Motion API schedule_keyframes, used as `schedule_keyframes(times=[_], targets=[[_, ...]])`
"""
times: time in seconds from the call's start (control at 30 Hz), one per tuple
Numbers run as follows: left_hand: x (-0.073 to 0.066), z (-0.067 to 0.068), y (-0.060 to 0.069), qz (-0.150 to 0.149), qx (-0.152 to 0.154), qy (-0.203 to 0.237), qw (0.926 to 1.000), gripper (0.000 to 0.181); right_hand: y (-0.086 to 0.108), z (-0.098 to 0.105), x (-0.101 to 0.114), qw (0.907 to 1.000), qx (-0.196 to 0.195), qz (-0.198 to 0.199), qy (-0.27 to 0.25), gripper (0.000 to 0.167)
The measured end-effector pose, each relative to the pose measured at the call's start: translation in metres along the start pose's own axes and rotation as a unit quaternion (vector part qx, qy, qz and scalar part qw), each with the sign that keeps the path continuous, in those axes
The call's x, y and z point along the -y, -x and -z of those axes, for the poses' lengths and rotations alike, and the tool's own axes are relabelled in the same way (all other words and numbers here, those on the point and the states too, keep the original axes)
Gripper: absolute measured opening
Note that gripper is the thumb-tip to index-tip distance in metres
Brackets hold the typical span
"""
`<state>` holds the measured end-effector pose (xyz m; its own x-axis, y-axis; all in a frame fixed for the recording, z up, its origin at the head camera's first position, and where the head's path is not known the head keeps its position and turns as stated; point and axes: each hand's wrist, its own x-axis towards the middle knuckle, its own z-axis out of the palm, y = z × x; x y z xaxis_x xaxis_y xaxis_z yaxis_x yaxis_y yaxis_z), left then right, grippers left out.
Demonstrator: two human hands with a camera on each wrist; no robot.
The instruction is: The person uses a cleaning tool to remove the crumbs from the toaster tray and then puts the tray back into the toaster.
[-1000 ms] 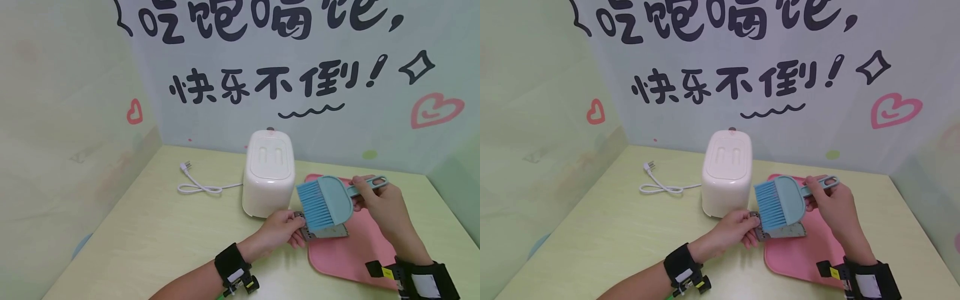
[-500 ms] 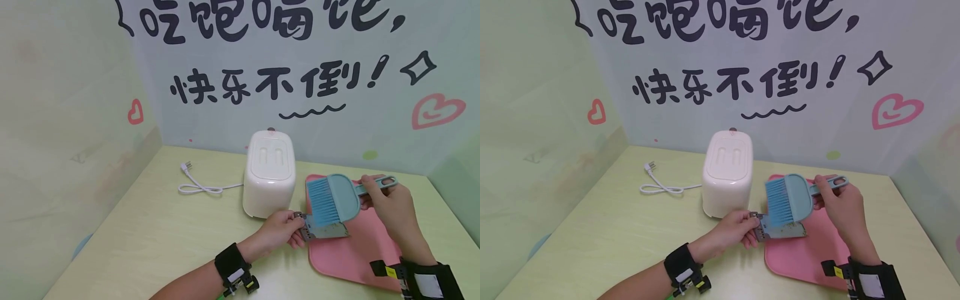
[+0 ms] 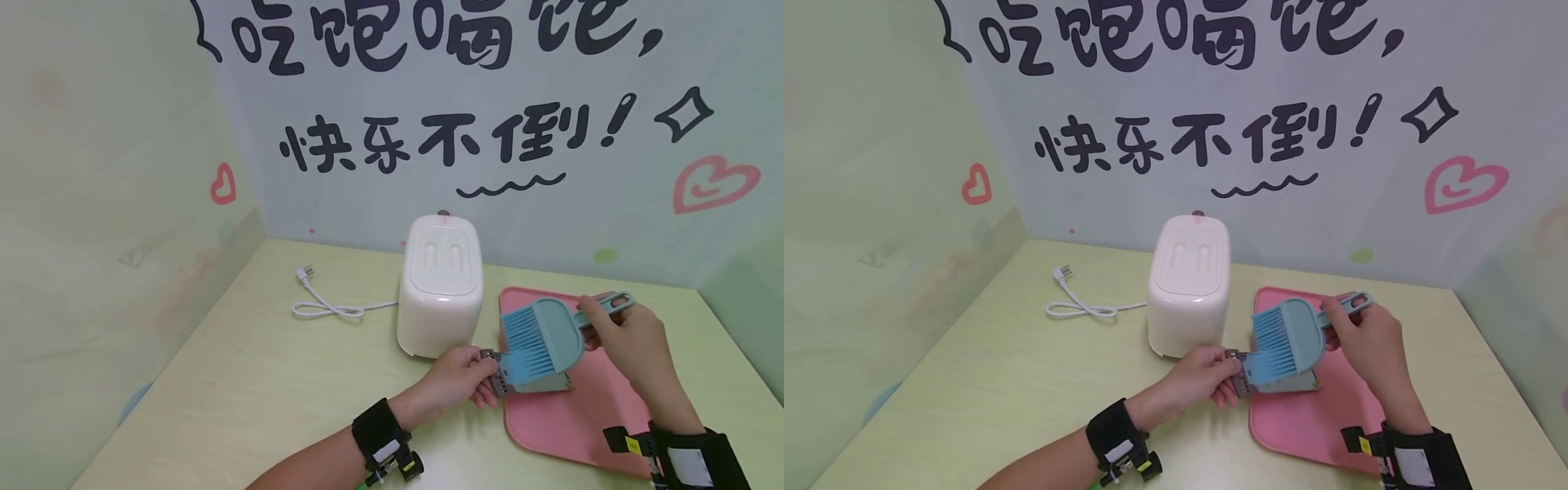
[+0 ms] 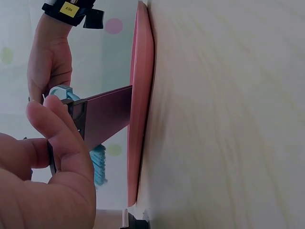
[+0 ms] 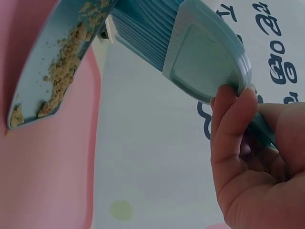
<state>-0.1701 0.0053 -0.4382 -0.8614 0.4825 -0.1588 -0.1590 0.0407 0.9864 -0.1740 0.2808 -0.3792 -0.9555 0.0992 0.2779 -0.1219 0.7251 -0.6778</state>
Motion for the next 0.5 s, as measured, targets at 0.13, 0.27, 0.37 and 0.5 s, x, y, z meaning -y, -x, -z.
schedule_keyframes(times=[0.13, 0.27, 0.37, 0.5], targets=[[0.000, 0.001, -0.002, -0.005, -0.006, 0.003, 1.0000, 0.018, -0.003, 0.009, -0.003, 0.9998, -0.019, -0.001, 0.009, 0.046], [-0.001, 0.001, -0.003, -0.007, -0.010, 0.005, 0.9999, 0.017, -0.004, 0.012, 0.002, 0.9978, -0.032, 0.004, -0.058, 0.043], [-0.001, 0.001, -0.004, -0.009, -0.010, 0.008, 0.9999, 0.018, -0.004, 0.006, 0.009, 0.9936, -0.020, 0.013, -0.110, 0.041], [-0.002, 0.002, -0.005, -0.012, -0.008, 0.011, 0.9998, 0.018, -0.004, -0.001, 0.012, 0.9940, 0.020, 0.009, -0.107, 0.041]])
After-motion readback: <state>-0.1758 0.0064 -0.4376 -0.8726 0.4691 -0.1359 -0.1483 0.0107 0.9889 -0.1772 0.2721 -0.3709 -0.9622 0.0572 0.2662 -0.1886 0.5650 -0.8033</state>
